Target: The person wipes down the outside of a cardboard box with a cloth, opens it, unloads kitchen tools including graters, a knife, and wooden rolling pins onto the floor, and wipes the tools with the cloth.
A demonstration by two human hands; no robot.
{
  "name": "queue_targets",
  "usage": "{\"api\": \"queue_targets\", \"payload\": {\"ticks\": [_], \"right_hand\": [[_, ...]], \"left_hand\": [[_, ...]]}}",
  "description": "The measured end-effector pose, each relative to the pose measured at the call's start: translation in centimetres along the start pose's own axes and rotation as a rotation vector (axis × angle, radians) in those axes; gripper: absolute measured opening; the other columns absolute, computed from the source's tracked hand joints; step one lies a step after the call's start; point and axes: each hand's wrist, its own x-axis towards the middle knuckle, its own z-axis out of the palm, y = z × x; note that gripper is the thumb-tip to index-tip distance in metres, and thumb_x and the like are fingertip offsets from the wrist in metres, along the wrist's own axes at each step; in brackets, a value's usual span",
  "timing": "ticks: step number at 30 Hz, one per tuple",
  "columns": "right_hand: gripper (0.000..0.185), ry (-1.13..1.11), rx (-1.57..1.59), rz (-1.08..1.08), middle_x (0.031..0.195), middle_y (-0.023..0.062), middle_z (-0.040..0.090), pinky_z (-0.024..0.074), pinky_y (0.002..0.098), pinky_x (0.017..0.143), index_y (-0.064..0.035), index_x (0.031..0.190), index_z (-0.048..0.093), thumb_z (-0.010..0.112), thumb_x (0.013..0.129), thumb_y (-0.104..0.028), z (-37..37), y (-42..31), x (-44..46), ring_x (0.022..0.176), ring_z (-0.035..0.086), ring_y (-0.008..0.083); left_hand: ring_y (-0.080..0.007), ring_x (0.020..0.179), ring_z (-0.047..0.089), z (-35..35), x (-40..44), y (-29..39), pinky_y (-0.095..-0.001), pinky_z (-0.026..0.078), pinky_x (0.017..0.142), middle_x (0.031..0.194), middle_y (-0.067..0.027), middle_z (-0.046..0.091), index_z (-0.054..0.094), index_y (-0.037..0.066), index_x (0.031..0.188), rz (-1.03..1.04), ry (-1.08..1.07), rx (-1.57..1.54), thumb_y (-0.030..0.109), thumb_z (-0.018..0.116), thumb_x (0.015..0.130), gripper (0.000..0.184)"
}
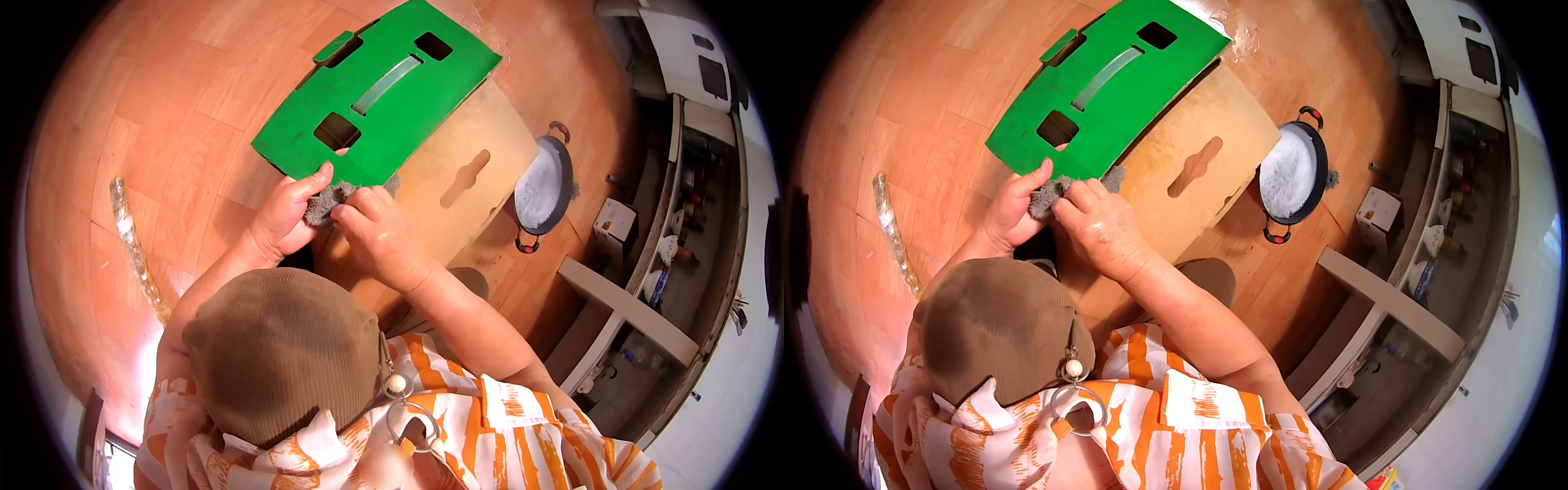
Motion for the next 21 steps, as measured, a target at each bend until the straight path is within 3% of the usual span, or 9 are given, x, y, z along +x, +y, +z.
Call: {"api": "queue_targets", "payload": {"ticks": [2,4,6,8,12,16,18,21], "right_hand": [[0.016,0.206,-0.039,-0.003,0.077,0.0077,0.047,0.0452,0.0344,0.058,-0.0084,0.079,0.052,0.057,0.065,-0.003,-0.3,1.3,0.7,0.073,0.051,0.0257],[0.017,0.310,-0.025,0.125,0.077,0.0103,0.048,0.0450,0.0363,0.060,-0.0078,0.084,0.052,0.058,0.070,-0.002,-1.6,4.5,1.6,0.073,0.052,0.0285],[0.015,0.300,0.125,0.390,0.076,0.0113,0.050,0.0451,0.0374,0.060,-0.0081,0.085,0.053,0.058,0.071,-0.003,-3.4,6.2,3.0,0.071,0.053,0.0301],[0.014,0.217,-0.082,0.183,0.075,0.0112,0.052,0.0454,0.0371,0.060,-0.0086,0.085,0.053,0.058,0.072,-0.004,-3.4,6.0,3.2,0.071,0.054,0.0306],[0.013,0.025,0.074,0.030,0.076,0.0098,0.049,0.0452,0.0352,0.060,-0.0085,0.083,0.056,0.061,0.071,-0.005,-1.4,0.4,1.2,0.072,0.054,0.0288],[0.012,0.043,0.046,0.089,0.078,0.0094,0.050,0.0452,0.0364,0.059,-0.0086,0.081,0.055,0.060,0.072,-0.004,0.0,0.1,1.2,0.073,0.054,0.0292],[0.010,0.194,-0.098,0.214,0.079,0.0100,0.052,0.0451,0.0374,0.059,-0.0086,0.082,0.055,0.058,0.074,-0.007,-1.2,2.1,2.5,0.074,0.054,0.0303],[0.006,0.316,-0.200,0.224,0.074,0.0112,0.052,0.0454,0.0406,0.054,-0.0071,0.077,0.052,0.056,0.073,-0.007,-2.9,6.4,4.9,0.069,0.055,0.0315]], "left_hand": [[-0.0165,0.103,0.051,-0.1,0.1,0.0,-0.0318,0.040,0.091,0.114,-0.0078,0.052,0.042,0.001,0.122,-0.036,-0.007,-0.065,0.018,0.044,0.091,0.035],[-0.0164,0.103,0.051,0.2,0.2,-0.1,-0.0317,0.040,0.091,0.114,-0.0077,0.052,0.042,0.001,0.121,-0.013,-0.011,-0.055,0.018,0.044,0.091,0.034],[-0.0163,0.103,0.051,0.3,0.2,-0.2,-0.0316,0.040,0.092,0.114,-0.0077,0.052,0.043,0.001,0.121,0.008,-0.018,-0.041,0.018,0.044,0.092,0.034],[-0.0163,0.102,0.051,0.3,0.2,-0.2,-0.0320,0.040,0.091,0.114,-0.0076,0.052,0.044,0.002,0.121,0.003,-0.005,-0.055,0.018,0.043,0.092,0.033],[-0.0164,0.102,0.051,0.1,0.0,-0.1,-0.0317,0.040,0.091,0.113,-0.0073,0.052,0.044,0.003,0.120,0.012,0.002,-0.071,0.019,0.043,0.092,0.032],[-0.0163,0.103,0.050,0.5,0.1,0.1,-0.0308,0.040,0.091,0.113,-0.0062,0.052,0.046,0.003,0.118,-0.056,0.037,-0.062,0.021,0.043,0.092,0.032],[-0.0164,0.104,0.050,0.8,0.1,0.0,-0.0310,0.040,0.091,0.113,-0.0058,0.052,0.044,0.002,0.119,0.001,-0.008,-0.061,0.023,0.044,0.092,0.034],[-0.0168,0.108,0.047,-0.1,0.2,-0.2,-0.0313,0.038,0.093,0.118,-0.0068,0.048,0.039,0.000,0.122,-0.004,-0.060,0.001,0.016,0.049,0.089,0.038]]}}
